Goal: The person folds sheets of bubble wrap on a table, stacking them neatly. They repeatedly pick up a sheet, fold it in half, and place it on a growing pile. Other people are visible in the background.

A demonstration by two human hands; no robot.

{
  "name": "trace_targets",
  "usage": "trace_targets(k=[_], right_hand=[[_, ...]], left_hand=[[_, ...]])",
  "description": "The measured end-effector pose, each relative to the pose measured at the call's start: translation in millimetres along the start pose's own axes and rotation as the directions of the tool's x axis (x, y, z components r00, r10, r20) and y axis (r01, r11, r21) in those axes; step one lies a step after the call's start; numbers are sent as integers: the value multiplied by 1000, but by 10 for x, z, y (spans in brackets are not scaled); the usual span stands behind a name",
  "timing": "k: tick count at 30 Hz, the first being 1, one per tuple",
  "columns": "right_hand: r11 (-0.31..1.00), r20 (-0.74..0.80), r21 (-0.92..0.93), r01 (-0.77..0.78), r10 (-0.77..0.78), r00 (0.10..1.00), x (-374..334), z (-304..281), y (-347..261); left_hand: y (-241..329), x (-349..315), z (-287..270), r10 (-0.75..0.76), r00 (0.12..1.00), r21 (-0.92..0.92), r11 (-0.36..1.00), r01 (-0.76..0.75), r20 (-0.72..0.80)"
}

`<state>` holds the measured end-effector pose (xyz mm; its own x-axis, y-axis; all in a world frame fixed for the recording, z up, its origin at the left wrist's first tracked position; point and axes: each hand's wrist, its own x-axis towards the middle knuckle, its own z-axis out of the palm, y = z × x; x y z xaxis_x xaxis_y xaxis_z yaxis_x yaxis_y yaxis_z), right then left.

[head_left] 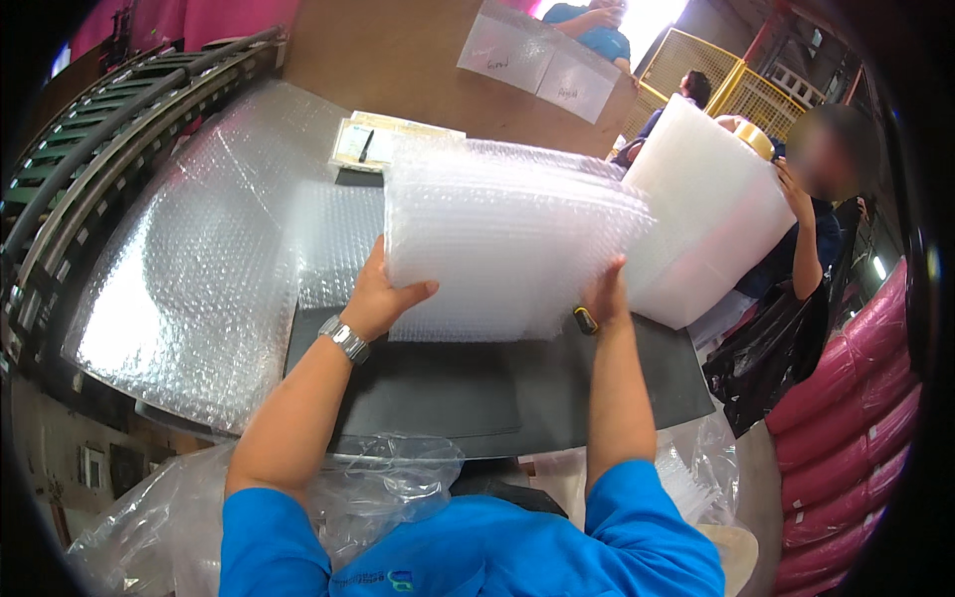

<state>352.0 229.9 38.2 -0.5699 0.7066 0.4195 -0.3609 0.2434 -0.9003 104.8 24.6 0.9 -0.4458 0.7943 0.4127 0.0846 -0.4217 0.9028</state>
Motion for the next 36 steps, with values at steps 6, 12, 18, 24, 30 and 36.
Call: trace_targets(k=[6, 12, 18, 24, 30, 36], right_hand=[[952, -32, 237, -194, 207, 978, -261, 124, 451], [883, 107, 467, -51, 1, 994, -360, 391, 140], [991, -128, 61, -120, 127, 984, -505, 438, 107], [989, -90, -9, -146, 145, 985, -488, 372, -9], [994, -125, 41, -101, 106, 987, -519, 426, 66], [995, -182, 61, -75, 85, 980, -541, 481, 115]], left_hand=[[-151, -2, 26, 78, 994, -24, 997, -77, 78], [-117, 3, 39, -159, 987, 2, 987, 159, 18], [-176, -51, 54, 105, 978, 42, 993, -114, 179], [-59, 0, 21, -16, 1000, 0, 1000, 16, 15], [-132, -23, 63, -114, 993, 59, 992, 112, 34], [-38, -43, 79, -63, 997, 119, 991, 56, 52]])
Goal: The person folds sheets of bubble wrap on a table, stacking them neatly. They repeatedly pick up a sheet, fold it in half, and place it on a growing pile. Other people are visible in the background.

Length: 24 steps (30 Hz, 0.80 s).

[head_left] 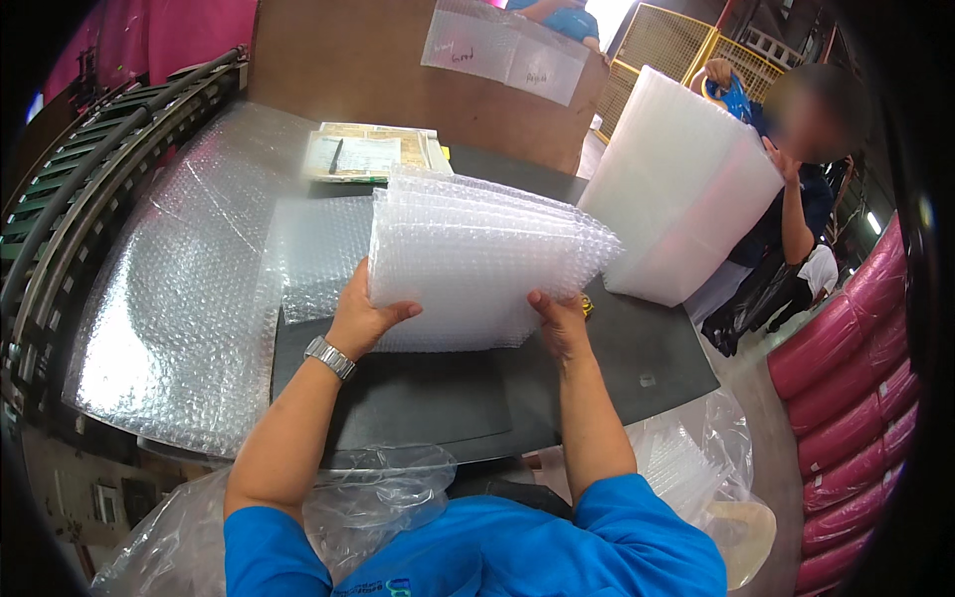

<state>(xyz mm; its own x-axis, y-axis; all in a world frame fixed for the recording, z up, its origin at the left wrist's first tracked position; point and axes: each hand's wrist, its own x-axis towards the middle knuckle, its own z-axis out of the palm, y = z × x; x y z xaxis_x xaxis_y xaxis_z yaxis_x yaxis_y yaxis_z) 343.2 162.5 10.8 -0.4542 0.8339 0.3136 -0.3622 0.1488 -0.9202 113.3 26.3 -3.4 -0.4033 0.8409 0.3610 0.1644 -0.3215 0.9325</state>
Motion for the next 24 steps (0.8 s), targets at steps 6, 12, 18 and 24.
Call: trace_targets(k=[6, 12, 18, 24], right_hand=[[999, -14, -46, -23, 22, 1000, -5, -24, 63], [997, -19, -66, -41, 40, 999, -18, -33, -10], [997, 13, -45, -58, 58, 998, 11, -13, 59], [999, 19, -20, -47, 47, 999, -11, 4, 15]], left_hand=[[-40, -10, -5, 7, 999, 9, 1000, -7, -40], [-69, 38, 10, 62, 998, 114, 992, -59, -24], [-61, 8, 4, 74, 997, -49, 996, -76, -28], [-93, 38, -13, 60, 998, 64, 996, -59, -17]])
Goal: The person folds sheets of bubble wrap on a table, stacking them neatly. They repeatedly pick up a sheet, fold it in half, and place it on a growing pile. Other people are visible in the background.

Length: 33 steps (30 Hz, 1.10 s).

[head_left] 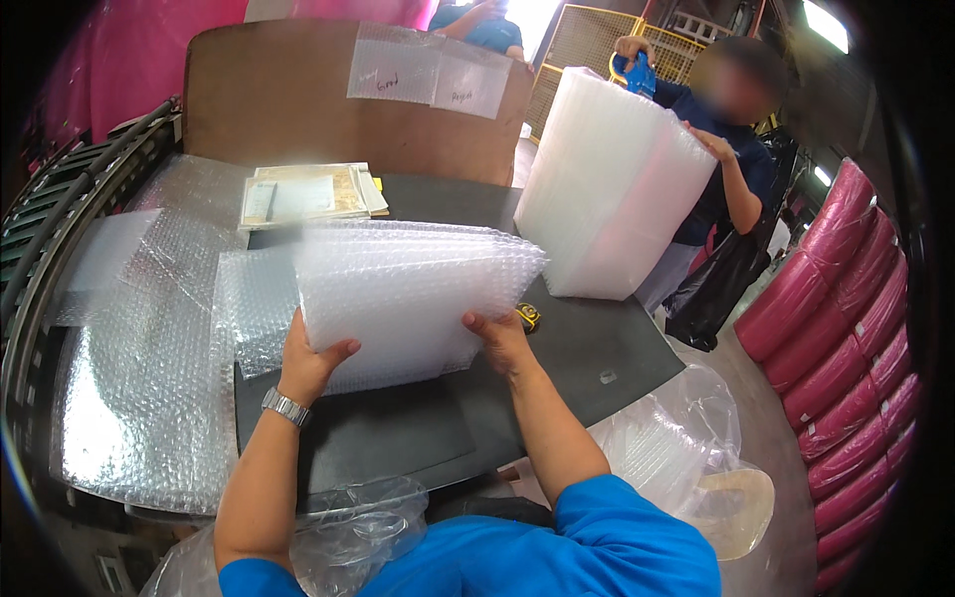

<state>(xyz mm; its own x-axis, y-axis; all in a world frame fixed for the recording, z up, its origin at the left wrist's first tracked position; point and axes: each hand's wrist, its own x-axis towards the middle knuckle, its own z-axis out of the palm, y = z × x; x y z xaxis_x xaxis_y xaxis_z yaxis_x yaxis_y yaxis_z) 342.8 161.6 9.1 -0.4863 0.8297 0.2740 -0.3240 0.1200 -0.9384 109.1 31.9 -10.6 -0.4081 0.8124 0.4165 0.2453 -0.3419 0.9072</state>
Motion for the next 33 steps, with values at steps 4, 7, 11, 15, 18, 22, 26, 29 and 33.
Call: trace_targets(k=[4, 7, 11, 15, 18, 22, 26, 29, 33], right_hand=[[1000, 16, 9, 23, -23, 1000, 7, 17, 3], [1000, 24, 13, 12, -13, 1000, -3, 26, -3], [1000, 16, 15, 4, -4, 1000, -8, 26, -6], [1000, 13, 9, 7, -7, 1000, -8, 30, -10], [1000, 15, 12, 7, -7, 1000, -2, 31, -5], [1000, 26, 12, -8, 7, 1000, 11, 20, 9], [1000, 32, 18, 2, -3, 999, 2, 42, -15], [1000, 31, 18, 4, -5, 1000, 1, 49, -31], [1000, 19, 6, -5, 5, 1000, -5, 51, -30]], left_hand=[[-2, -8, 11, -16, 1000, -114, 993, 17, 10], [-16, -12, 21, -2, 1000, -171, 985, 4, 14], [-18, -7, 28, -1, 1000, -184, 983, 3, 10], [-20, -10, 20, -15, 1000, -151, 988, 16, 2], [-25, -9, 21, -3, 1000, -160, 987, 3, -5], [-51, 1, 10, 3, 1000, -131, 991, -3, 4], [-11, -16, 21, -15, 1000, -157, 987, 14, -10], [1, -18, 20, -6, 1000, -130, 992, 3, -16], [-17, -15, 12, 0, 1000, -124, 992, -1, -13]])
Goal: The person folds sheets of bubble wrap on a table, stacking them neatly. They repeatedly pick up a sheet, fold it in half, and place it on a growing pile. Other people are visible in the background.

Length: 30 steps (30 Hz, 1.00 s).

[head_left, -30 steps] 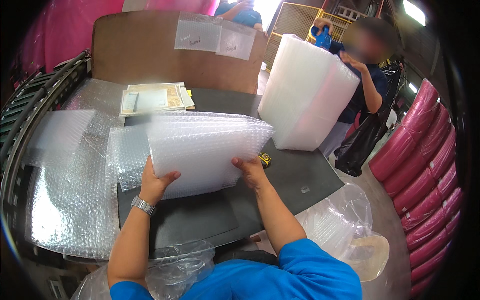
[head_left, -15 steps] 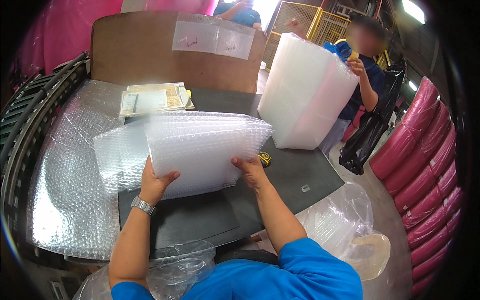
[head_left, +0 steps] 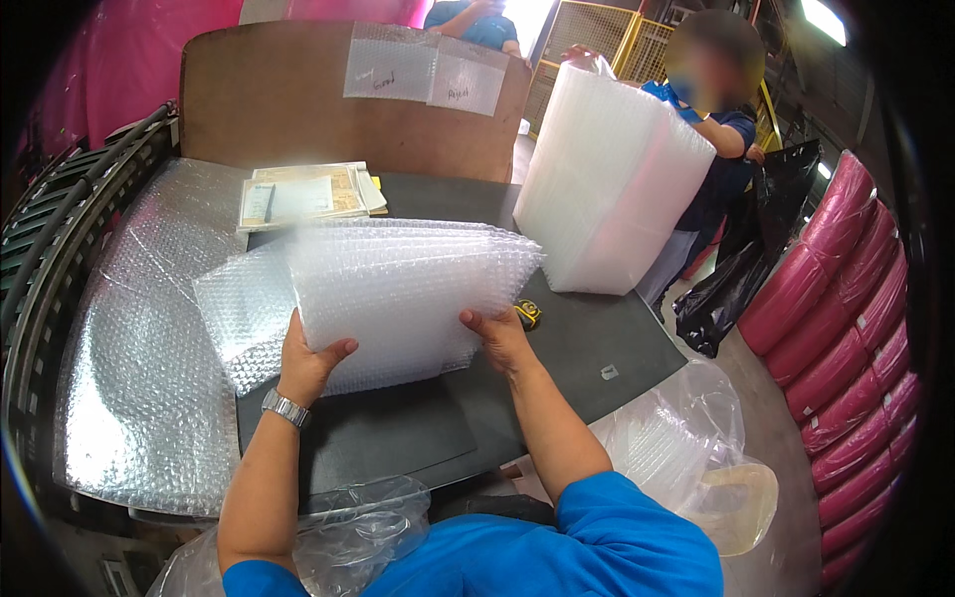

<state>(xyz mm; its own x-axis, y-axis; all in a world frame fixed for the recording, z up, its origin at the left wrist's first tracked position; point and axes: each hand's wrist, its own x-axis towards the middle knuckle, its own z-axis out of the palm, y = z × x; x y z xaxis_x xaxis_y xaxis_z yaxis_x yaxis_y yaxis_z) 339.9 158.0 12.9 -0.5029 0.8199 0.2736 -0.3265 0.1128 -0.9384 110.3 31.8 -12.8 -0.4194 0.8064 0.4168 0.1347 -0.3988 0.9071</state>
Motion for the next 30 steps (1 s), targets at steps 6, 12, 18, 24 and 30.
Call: trace_targets(k=[6, 12, 18, 24, 30], right_hand=[[1000, 9, 12, 5, -5, 1000, 11, -15, 25], [1000, 0, 15, 10, -10, 1000, 12, -12, 23], [1000, -19, -14, -3, 2, 1000, 14, -10, 75], [999, -20, -35, 37, -37, 999, 48, -65, 77], [996, 14, -89, 16, -14, 1000, 64, 2, 104]], left_hand=[[30, -5, 13, -7, 1000, -25, 1000, 7, 3], [15, 5, 8, 1, 1000, -6, 1000, -1, -3], [53, -15, -16, 17, 1000, 54, 998, -16, -20], [-48, 43, 18, 19, 998, 106, 994, -12, -59], [5, 17, -31, 58, 993, 97, 994, -48, -103]])
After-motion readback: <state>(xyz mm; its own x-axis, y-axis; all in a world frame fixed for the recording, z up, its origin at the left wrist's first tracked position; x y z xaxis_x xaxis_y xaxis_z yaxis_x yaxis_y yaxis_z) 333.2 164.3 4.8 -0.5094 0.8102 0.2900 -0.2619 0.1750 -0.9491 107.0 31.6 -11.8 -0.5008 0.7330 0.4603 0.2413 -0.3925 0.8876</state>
